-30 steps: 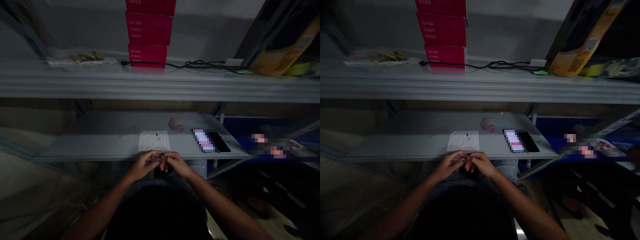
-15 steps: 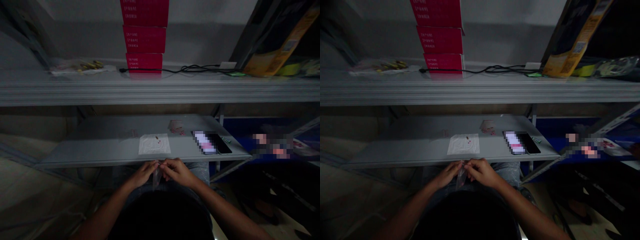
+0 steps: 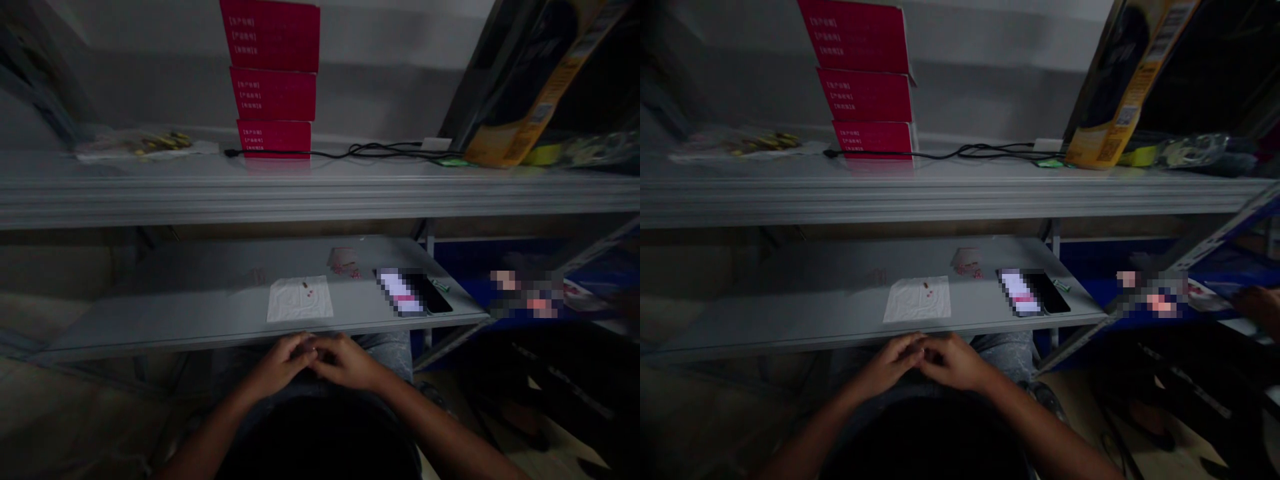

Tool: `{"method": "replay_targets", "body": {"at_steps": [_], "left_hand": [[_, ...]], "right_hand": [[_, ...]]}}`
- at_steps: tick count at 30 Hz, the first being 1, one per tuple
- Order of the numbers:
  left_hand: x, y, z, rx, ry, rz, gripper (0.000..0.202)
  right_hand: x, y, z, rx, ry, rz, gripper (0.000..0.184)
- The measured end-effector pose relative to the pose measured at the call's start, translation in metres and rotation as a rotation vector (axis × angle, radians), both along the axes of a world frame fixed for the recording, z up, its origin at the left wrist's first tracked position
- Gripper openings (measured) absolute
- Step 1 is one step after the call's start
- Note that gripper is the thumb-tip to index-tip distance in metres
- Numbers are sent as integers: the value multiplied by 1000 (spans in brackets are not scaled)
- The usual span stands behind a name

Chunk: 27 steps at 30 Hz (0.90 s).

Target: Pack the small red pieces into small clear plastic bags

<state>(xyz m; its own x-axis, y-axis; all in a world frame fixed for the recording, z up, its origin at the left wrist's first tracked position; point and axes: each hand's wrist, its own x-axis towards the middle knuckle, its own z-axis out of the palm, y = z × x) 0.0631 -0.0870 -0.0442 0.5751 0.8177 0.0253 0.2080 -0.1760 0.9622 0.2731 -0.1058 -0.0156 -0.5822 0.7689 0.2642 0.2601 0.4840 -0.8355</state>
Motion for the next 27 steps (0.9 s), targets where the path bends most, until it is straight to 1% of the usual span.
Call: {"method": "replay_targets", "body": {"at_steps": [4,9,12,14,15,16,18,19,20,21,23,25,26,27], "left_hand": [[0,-1,2,-4,-43,35,49],[4,-1,7,-60,-149,84,46],[7,2,13,-92,-206,108,44],[9,4,15,-105,-206,125,43],[10,5,15,-108,-199,144,43],[10,6,14,-109,-193,170,43],[11,7,11,-111,-196,234,42],[10,7,10,-113,-209,263,41],[9,8,10,-122,-223,282,41],[8,9,11,-139,-237,288,42],[2,14,18,-183,-264,278,44],[-6,25,29,-187,-273,280,45],[-11,33,35,-157,-259,285,45],[-15,43,42,-100,-225,290,44]], "right_hand": [[3,2,-8,39,54,-113,18],[3,4,-11,4,90,-127,17],[2,5,-14,26,105,-170,12],[1,5,-15,32,112,-181,10],[0,5,-15,27,122,-187,13],[-1,6,-15,19,140,-196,20],[-1,9,-16,5,211,-221,44],[-1,13,-16,5,256,-237,54],[0,18,-17,12,301,-253,59],[1,24,-17,26,336,-273,59],[3,40,-16,68,345,-342,47],[5,59,-12,131,262,-424,35],[5,69,-10,173,196,-446,35],[4,79,-7,221,118,-442,38]]}}
